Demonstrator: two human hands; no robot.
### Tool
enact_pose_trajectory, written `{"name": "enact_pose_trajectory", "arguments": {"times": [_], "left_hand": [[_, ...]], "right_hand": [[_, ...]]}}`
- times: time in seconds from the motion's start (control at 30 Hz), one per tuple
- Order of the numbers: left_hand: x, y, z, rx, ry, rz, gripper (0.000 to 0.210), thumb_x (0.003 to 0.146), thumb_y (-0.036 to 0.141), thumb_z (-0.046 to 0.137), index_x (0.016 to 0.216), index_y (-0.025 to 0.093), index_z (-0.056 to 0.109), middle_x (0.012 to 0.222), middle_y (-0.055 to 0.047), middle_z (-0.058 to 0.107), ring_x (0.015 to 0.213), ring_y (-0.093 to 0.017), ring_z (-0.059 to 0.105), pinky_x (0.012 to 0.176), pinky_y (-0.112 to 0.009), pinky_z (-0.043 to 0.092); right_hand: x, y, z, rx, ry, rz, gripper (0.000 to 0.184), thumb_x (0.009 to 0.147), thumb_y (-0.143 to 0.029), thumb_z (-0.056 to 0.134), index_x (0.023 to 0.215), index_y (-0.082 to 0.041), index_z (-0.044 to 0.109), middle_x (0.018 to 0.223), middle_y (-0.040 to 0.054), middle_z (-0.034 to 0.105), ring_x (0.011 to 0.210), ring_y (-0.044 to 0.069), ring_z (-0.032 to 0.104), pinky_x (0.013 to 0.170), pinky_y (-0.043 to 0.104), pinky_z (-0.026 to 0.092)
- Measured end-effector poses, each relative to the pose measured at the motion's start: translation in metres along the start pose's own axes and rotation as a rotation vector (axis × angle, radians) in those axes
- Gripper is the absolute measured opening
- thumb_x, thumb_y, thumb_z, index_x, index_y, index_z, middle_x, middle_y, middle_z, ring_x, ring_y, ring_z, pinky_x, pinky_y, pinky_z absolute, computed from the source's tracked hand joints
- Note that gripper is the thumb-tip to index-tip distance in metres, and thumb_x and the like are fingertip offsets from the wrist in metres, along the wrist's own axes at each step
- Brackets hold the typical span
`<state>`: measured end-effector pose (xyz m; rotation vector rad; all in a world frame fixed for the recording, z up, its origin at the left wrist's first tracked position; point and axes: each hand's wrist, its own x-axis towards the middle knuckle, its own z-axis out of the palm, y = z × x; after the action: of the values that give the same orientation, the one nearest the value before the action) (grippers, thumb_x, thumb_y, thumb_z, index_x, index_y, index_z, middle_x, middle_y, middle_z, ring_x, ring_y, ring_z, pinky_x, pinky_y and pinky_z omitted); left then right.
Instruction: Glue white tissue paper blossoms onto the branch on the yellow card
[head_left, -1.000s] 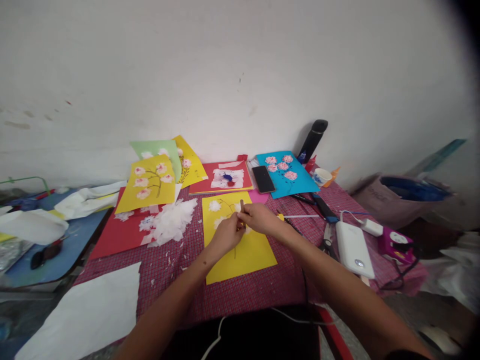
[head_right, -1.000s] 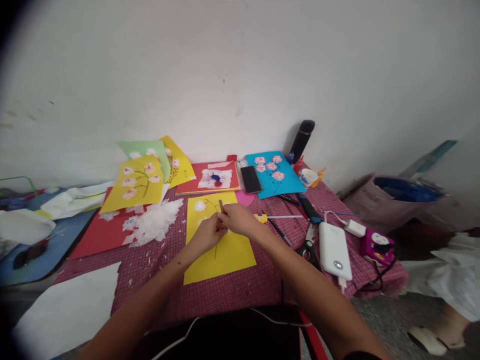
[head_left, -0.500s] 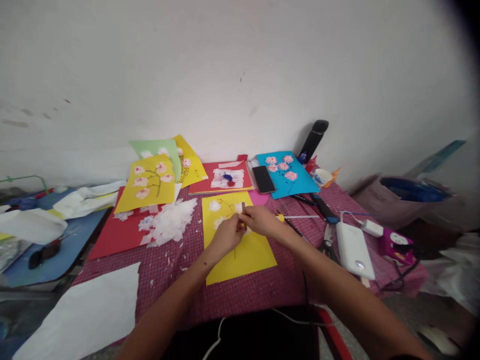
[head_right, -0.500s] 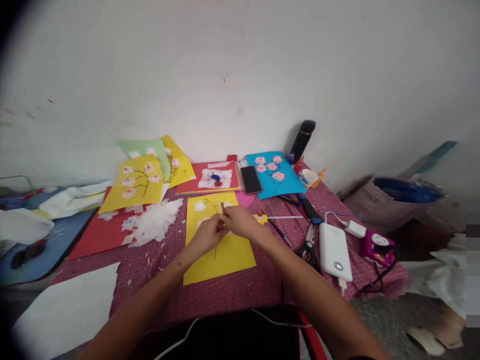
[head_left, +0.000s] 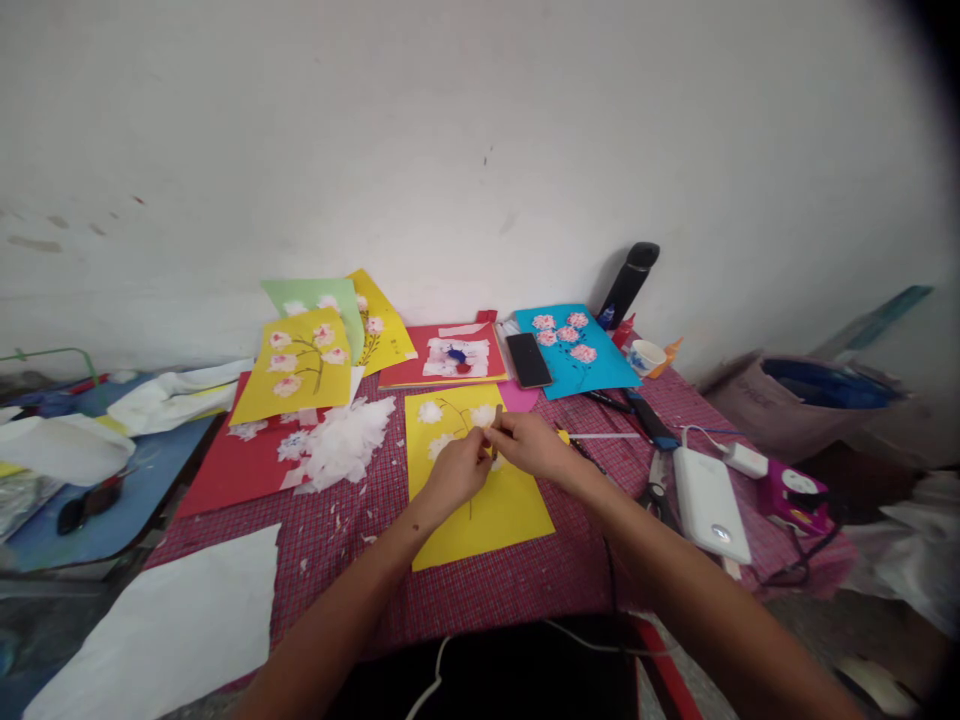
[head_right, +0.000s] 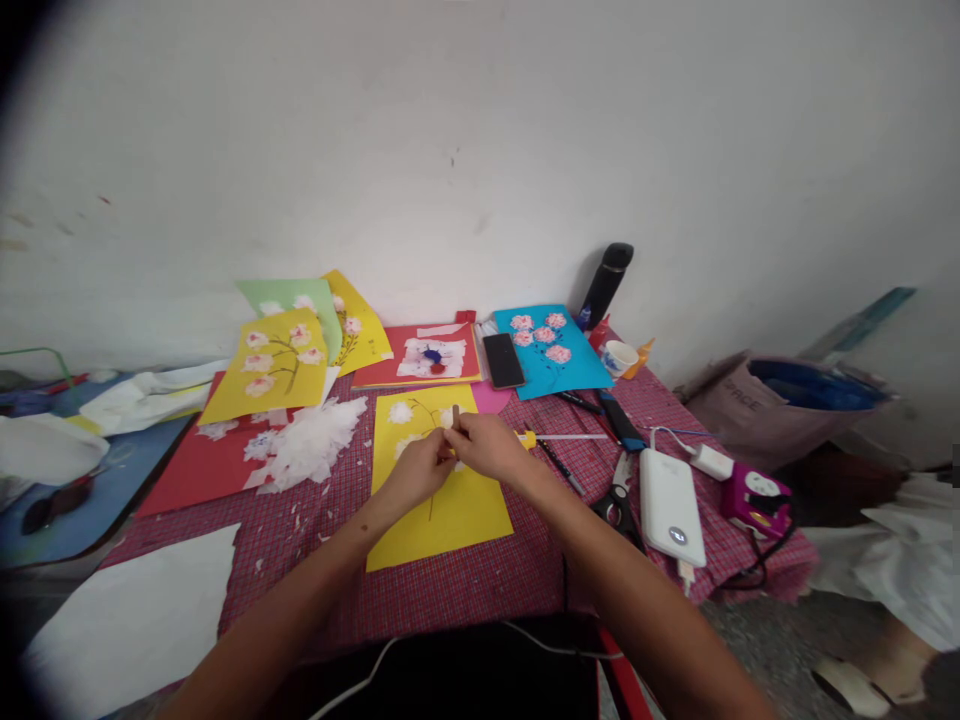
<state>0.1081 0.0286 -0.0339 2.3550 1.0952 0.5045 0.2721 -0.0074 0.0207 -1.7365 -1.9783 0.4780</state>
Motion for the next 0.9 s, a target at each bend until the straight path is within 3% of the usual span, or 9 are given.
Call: {"name": "enact_pose_trajectory", "arguments": {"times": [0.23, 0.4, 0.6, 0.9], "left_hand": [[-0.003, 0.004, -0.007, -0.004, -0.01, 0.011, 0.014, 0.085, 0.012, 0.052, 0.097, 0.02, 0.053, 0.088, -0.004, 0.07, 0.083, -0.022, 0.067, 0.067, -0.03, 0.044], [-0.006, 0.008, -0.014, -0.036, 0.045, 0.017, 0.02, 0.08, 0.007, 0.054, 0.093, 0.022, 0.052, 0.094, -0.004, 0.069, 0.086, -0.02, 0.065, 0.071, -0.029, 0.045], [-0.004, 0.012, -0.007, -0.064, 0.024, -0.057, 0.016, 0.083, 0.022, 0.061, 0.095, 0.022, 0.051, 0.083, -0.002, 0.067, 0.076, -0.02, 0.064, 0.064, -0.028, 0.043], [-0.005, 0.011, -0.003, 0.037, -0.047, -0.071, 0.025, 0.084, 0.011, 0.051, 0.107, 0.021, 0.05, 0.084, -0.004, 0.069, 0.08, -0.022, 0.066, 0.065, -0.029, 0.042]], "right_hand": [[-0.003, 0.004, 0.006, 0.031, 0.016, -0.003, 0.027, 0.094, -0.031, 0.054, 0.073, -0.017, 0.066, 0.069, 0.0029, 0.068, 0.062, 0.013, 0.057, 0.054, 0.024, 0.028], [-0.004, 0.004, 0.006, 0.05, 0.012, -0.002, 0.027, 0.094, -0.03, 0.053, 0.075, -0.017, 0.066, 0.069, 0.0025, 0.068, 0.062, 0.013, 0.057, 0.053, 0.023, 0.028], [-0.006, 0.002, 0.004, 0.06, 0.002, -0.011, 0.026, 0.093, -0.029, 0.054, 0.074, -0.018, 0.067, 0.069, 0.0021, 0.068, 0.062, 0.013, 0.057, 0.053, 0.023, 0.028], [-0.006, 0.005, 0.005, 0.062, 0.011, 0.009, 0.027, 0.093, -0.03, 0.054, 0.073, -0.017, 0.067, 0.068, 0.0024, 0.067, 0.061, 0.013, 0.057, 0.053, 0.023, 0.028]]}}
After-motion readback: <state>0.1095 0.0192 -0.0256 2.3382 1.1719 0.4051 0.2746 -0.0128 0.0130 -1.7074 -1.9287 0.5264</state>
